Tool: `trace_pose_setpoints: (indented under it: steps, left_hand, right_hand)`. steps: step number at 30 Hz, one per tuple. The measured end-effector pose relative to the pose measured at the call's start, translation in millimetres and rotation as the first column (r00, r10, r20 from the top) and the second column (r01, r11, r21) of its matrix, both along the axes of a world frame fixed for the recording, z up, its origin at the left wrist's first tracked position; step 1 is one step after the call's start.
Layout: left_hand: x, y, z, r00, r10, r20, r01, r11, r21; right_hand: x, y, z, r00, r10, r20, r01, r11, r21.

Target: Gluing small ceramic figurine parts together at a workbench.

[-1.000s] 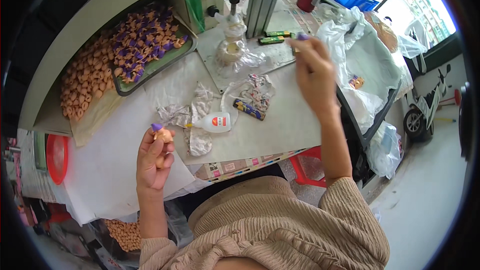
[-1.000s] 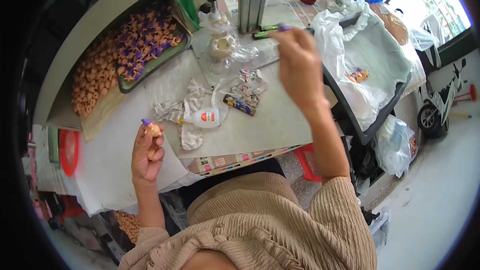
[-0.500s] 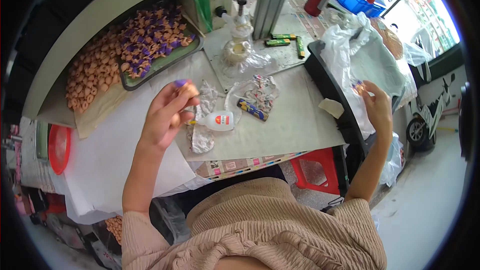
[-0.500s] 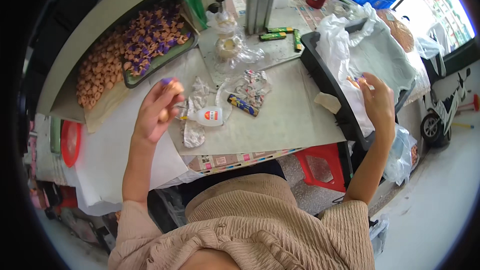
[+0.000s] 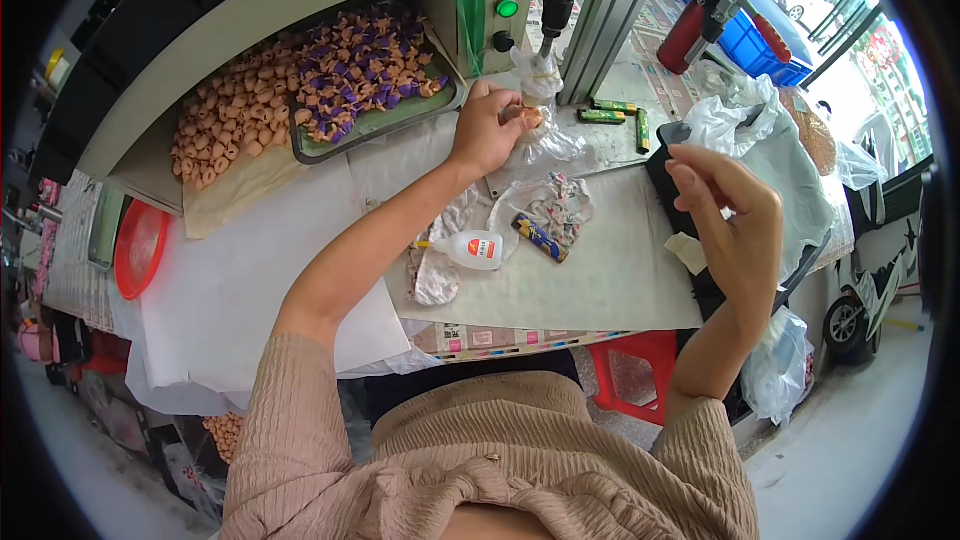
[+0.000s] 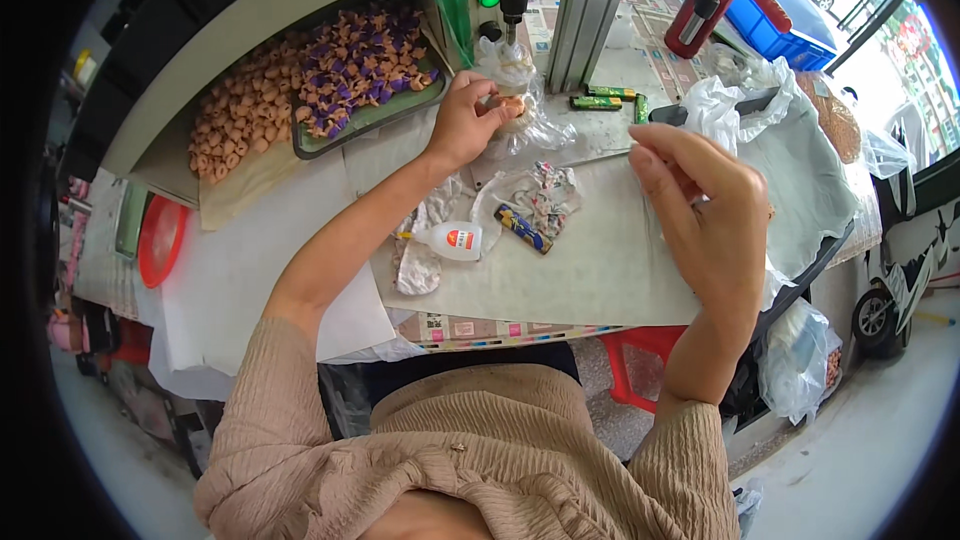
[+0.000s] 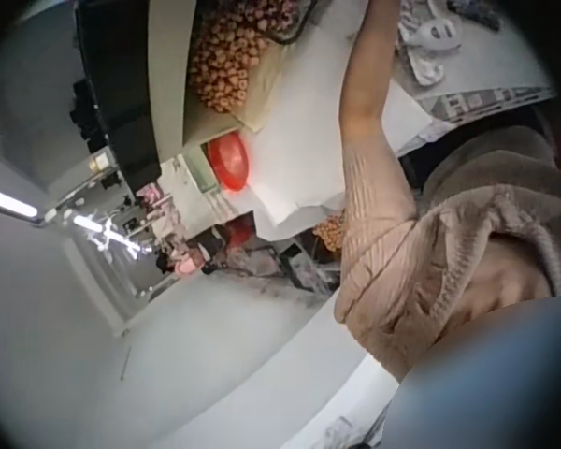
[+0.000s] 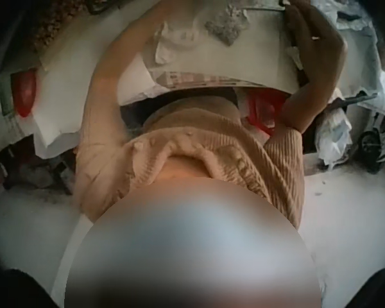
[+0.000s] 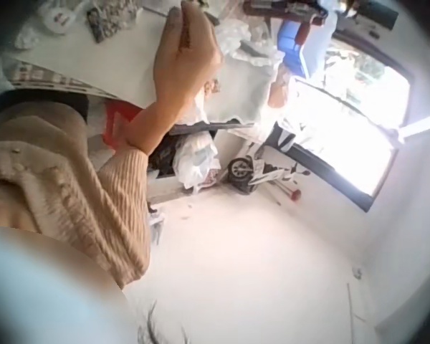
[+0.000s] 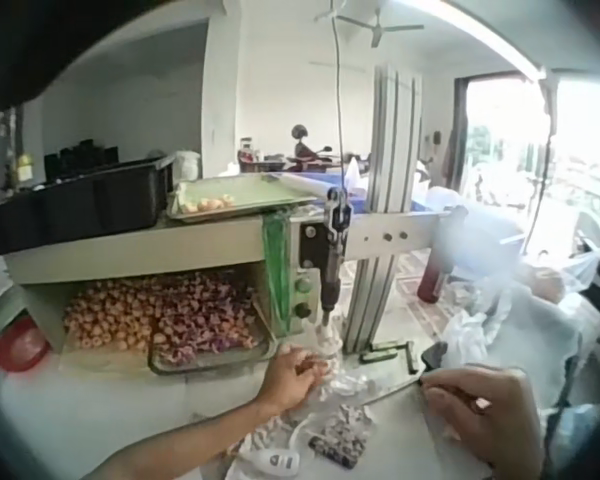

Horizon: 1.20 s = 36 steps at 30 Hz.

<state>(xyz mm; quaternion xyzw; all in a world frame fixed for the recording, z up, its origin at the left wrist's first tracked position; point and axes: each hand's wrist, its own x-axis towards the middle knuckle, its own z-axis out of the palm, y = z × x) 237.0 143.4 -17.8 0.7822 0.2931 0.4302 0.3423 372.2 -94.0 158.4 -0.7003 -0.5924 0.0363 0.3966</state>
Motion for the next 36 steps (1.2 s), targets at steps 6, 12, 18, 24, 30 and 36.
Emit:
trace_pose_setpoints:
  steps: [6, 12, 18, 24, 30, 36]
  left_hand:
    - [-5.6, -8.3, 5.9, 1.000, -0.018, -0.003, 0.018, 1.000, -0.007]
    - [-4.1, -10.0, 4.0, 1.000, 0.000, 0.017, 0.000, 1.000, -0.004]
    - [-6.1, -4.4, -3.2, 0.999, -0.024, 0.039, 0.024, 1.000, -0.019]
    - [-27.3, -6.4, 12.2, 1.000, 0.019, 0.022, -0.018, 0.997, -0.069]
    - [-107.1, -11.9, 19.8, 0.857, 0.158, 0.490, 0.419, 0.340, -0.842]
    - [-175.1, -57.4, 34.4, 0.586, 0.480, 0.653, 0.677, 0.154, -0.720]
  right_hand:
    - [-27.5, 69.9, 23.9, 0.978, 0.102, 0.179, -0.163, 0.916, 0.365]
    - [-20.3, 171.7, 81.9, 0.989, -0.022, 0.147, -0.040, 0.912, 0.408]
    - [-33.7, 156.3, 120.4, 0.852, 0.437, -0.289, -0.189, 0.770, 0.609]
    - [-13.1, 81.3, 54.5, 0.810, 0.584, 0.060, -0.522, 0.668, 0.530]
    - [-67.4, 76.7, -34.1, 0.954, 0.269, -0.131, -0.047, 0.567, 0.822]
    - [-112.9, 32.5, -118.8, 0.941, 0.331, -0.077, -0.331, 0.944, 0.011]
